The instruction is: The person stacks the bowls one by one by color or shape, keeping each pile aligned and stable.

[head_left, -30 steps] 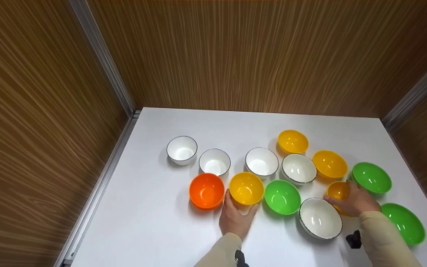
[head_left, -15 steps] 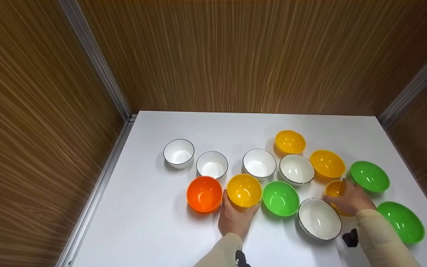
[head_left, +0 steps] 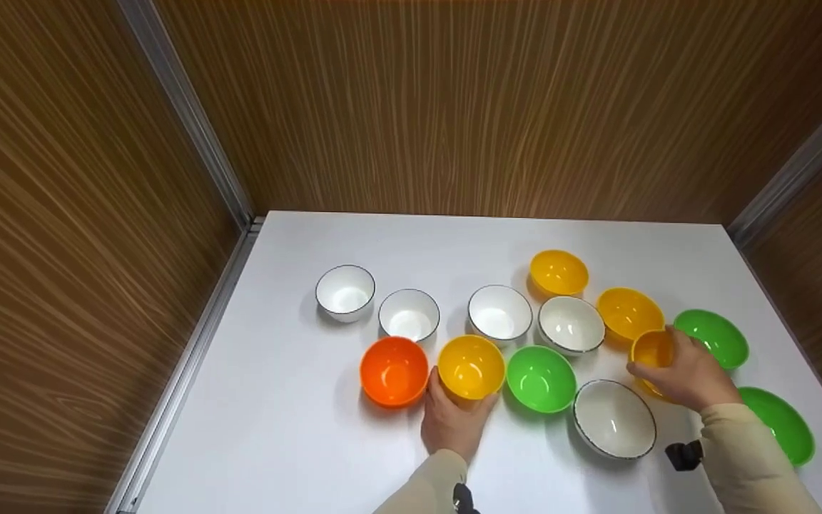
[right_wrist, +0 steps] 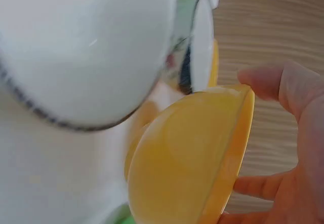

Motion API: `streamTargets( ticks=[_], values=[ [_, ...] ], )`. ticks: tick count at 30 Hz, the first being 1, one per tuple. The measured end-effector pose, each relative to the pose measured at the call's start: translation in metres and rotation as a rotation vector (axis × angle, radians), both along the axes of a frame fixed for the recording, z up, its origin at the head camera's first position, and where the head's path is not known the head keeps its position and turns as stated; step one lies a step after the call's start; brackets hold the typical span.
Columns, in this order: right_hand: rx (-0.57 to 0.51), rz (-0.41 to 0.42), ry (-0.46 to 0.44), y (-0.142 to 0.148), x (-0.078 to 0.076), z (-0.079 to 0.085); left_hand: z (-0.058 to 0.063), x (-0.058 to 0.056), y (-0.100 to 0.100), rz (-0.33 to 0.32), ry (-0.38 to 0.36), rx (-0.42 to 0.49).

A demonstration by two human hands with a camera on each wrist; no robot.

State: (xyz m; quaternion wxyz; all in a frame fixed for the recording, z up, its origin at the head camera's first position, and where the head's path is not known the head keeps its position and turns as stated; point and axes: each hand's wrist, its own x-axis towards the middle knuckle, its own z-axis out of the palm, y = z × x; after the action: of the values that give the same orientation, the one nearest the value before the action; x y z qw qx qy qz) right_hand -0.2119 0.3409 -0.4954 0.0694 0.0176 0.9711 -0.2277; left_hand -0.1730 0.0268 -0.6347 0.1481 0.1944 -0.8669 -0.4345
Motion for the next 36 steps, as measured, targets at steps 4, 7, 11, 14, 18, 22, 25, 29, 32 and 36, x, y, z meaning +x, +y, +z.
streamTargets(
  ticks=[4,7,11,14,18,22,25,29,32,36],
  values=[
    [0.015,0.032,0.089,-0.012,0.002,0.008,0.000,0.000,0.000,-0.018,0.022,-0.031],
    [0.016,0.055,0.152,-0.020,0.002,0.012,-0.002,0.001,0.000,-0.036,0.025,-0.069],
    [0.000,0.079,0.189,-0.031,0.002,0.017,-0.001,0.001,0.001,-0.062,-0.002,-0.097],
    [-0.008,0.100,0.197,-0.039,0.001,0.019,0.001,-0.002,0.000,-0.074,-0.015,-0.097],
    [-0.009,0.154,0.225,-0.055,-0.002,0.020,0.003,-0.006,-0.003,-0.085,-0.008,-0.099],
    [-0.008,0.220,0.229,-0.076,-0.007,0.022,0.002,-0.007,-0.005,-0.101,0.009,-0.099],
    [-0.008,0.283,0.243,-0.095,-0.011,0.023,0.002,-0.006,-0.005,-0.107,0.022,-0.097],
    [-0.006,0.370,0.283,-0.120,-0.012,0.024,0.003,-0.004,-0.005,-0.125,0.021,-0.076],
    [-0.004,0.427,0.288,-0.138,-0.009,0.024,0.005,-0.001,-0.007,-0.155,0.000,-0.054],
    [0.007,0.506,0.292,-0.161,-0.007,0.022,0.005,0.003,-0.010,-0.193,0.003,-0.048]
  ],
)
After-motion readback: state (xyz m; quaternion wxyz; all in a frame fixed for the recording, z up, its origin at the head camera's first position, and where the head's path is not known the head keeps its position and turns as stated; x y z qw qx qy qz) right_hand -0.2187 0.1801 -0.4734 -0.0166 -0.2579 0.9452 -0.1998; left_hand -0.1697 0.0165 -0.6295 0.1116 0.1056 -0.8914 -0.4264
